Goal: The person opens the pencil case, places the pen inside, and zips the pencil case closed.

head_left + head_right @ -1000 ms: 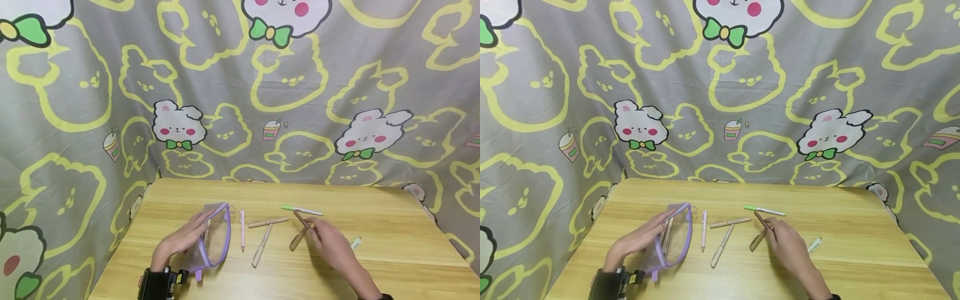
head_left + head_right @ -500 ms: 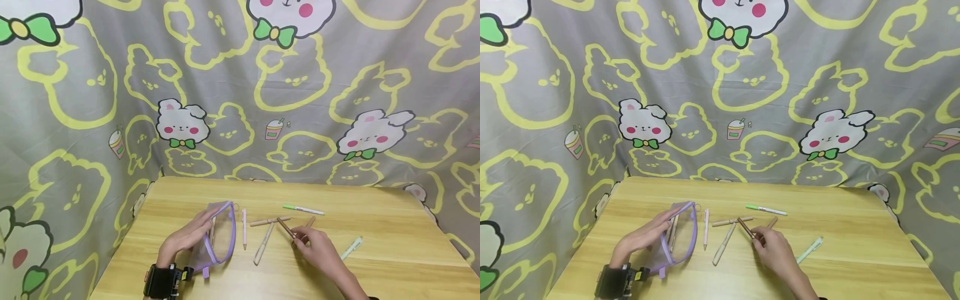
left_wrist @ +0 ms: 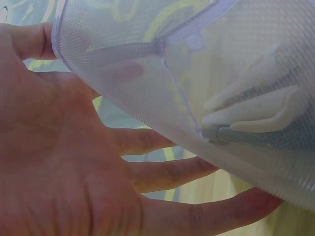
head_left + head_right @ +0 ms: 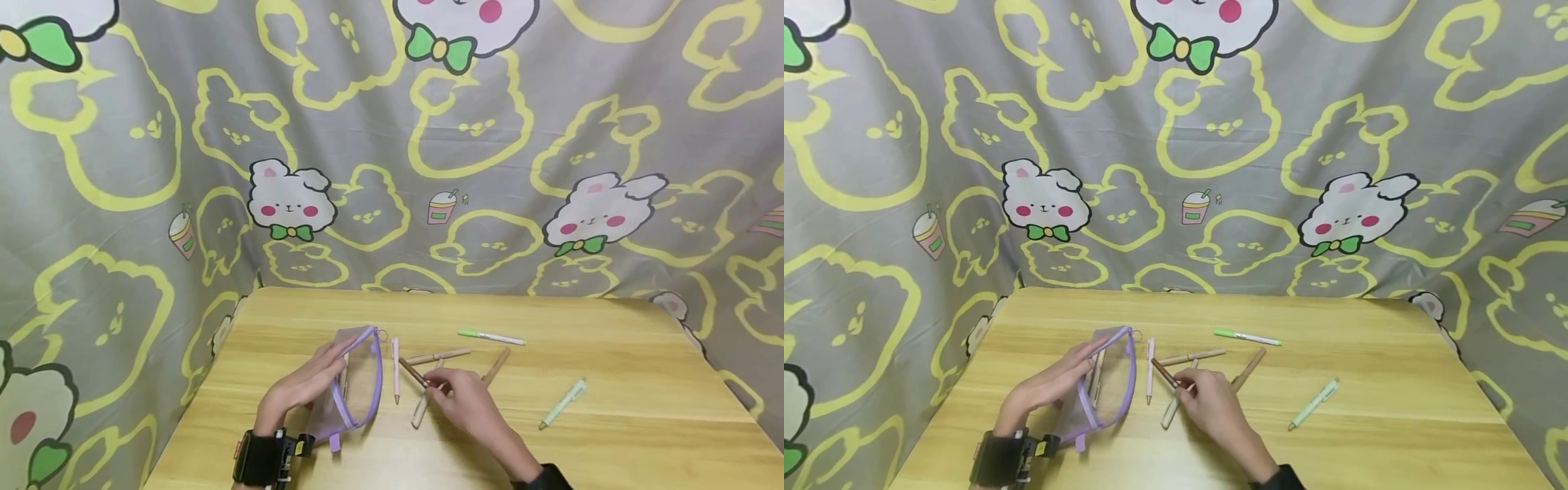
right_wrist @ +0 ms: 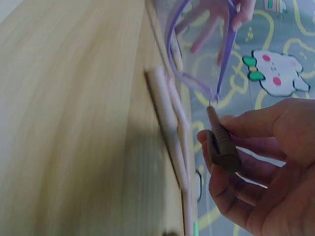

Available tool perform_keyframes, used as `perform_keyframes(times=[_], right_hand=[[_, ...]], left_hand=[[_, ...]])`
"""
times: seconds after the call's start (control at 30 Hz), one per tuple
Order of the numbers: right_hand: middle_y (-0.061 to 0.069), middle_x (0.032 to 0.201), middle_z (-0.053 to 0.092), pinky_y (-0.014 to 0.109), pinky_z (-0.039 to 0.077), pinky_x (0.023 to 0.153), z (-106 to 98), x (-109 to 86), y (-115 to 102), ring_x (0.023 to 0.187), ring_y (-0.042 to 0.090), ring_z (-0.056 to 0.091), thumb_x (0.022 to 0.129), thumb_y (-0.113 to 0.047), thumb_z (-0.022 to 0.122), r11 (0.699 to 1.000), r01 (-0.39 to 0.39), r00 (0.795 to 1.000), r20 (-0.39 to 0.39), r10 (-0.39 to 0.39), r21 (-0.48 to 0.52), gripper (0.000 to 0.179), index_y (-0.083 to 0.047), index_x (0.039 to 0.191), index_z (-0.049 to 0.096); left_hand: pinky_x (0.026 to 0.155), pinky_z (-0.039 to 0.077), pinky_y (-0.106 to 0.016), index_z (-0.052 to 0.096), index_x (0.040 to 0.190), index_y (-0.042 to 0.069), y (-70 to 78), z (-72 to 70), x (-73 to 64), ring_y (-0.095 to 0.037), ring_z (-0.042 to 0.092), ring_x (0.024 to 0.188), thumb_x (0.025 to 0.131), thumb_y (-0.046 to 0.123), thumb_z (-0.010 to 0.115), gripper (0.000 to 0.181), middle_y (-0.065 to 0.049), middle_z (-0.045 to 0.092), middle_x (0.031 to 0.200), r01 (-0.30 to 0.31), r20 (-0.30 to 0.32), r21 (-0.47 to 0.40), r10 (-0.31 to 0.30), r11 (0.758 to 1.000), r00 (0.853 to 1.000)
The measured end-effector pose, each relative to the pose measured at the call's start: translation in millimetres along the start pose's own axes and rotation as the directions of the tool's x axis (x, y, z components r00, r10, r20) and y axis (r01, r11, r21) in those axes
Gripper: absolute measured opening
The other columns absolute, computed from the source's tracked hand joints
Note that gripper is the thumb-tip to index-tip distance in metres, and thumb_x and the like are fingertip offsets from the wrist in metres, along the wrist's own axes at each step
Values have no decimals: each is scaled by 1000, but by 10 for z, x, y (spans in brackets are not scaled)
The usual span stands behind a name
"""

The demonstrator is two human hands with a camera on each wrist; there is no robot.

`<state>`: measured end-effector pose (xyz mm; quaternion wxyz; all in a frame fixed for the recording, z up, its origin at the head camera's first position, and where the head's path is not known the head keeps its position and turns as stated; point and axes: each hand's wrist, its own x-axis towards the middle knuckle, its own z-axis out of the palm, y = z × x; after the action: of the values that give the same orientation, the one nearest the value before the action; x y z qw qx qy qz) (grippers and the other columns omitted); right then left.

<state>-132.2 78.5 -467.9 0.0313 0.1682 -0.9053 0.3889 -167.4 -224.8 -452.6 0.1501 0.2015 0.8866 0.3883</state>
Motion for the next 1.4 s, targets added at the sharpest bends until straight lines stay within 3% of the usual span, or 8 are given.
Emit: perform_keyframes(times=[0.17,0.37,0.53,0.67,0.87,0.97,1.1,1.4], right_hand=[[8,90,73,20,56,64,172,164,-153,75,15,68,87,3,74,995,18,996,81,-26,99,25,6,112,72],[10,92,72,22,58,61,368,346,-300,74,16,69,90,-2,72,969,-67,987,159,29,239,34,9,122,68],[7,88,69,22,55,53,505,452,-421,67,10,66,90,-1,71,954,-99,985,162,54,282,41,12,128,64],[6,87,69,23,55,52,600,526,-508,67,11,64,89,-1,72,951,-99,985,165,52,293,42,11,129,64],[18,111,73,27,61,78,683,520,-585,96,29,72,91,2,69,919,-102,972,235,11,381,39,8,129,64],[20,120,71,27,59,87,650,484,-583,106,33,70,93,4,66,914,-78,970,242,-22,398,39,6,131,63],[18,122,70,32,58,92,486,415,-515,110,33,69,93,7,64,934,-18,983,179,-49,357,40,3,132,63],[6,119,73,52,54,99,-76,236,-203,112,27,67,90,7,69,983,118,991,41,-125,139,33,-8,119,71]], left_hand=[[104,19,-86,21,165,15,-5,-20,-6,-58,18,147,110,28,29,58,-35,12,164,3,5,-13,-3,1000,1000],[107,17,-84,20,165,14,-18,-40,-8,-55,13,149,111,27,29,57,-34,10,164,11,15,-21,-10,1000,1000],[106,15,-85,18,165,12,-11,-65,-19,-56,10,150,111,26,28,58,-34,8,165,-7,23,-28,8,1000,1000],[107,16,-84,14,166,13,21,-74,-36,-58,12,148,109,26,30,60,-33,5,166,46,17,-64,-45,997,999],[110,16,-81,8,166,13,11,-58,-33,-55,10,150,110,25,30,61,-30,3,167,62,24,-84,-60,995,998],[110,15,-81,9,166,13,10,-53,-21,-55,9,150,110,23,29,60,-31,3,166,56,28,-78,-54,995,998],[109,15,-82,12,166,12,13,-47,-7,-56,9,150,110,23,30,60,-33,4,166,55,27,-62,-53,997,998],[108,13,-84,16,166,11,-21,-43,-13,-55,8,150,111,27,27,58,-32,6,166,-20,46,-40,22,999,999]])
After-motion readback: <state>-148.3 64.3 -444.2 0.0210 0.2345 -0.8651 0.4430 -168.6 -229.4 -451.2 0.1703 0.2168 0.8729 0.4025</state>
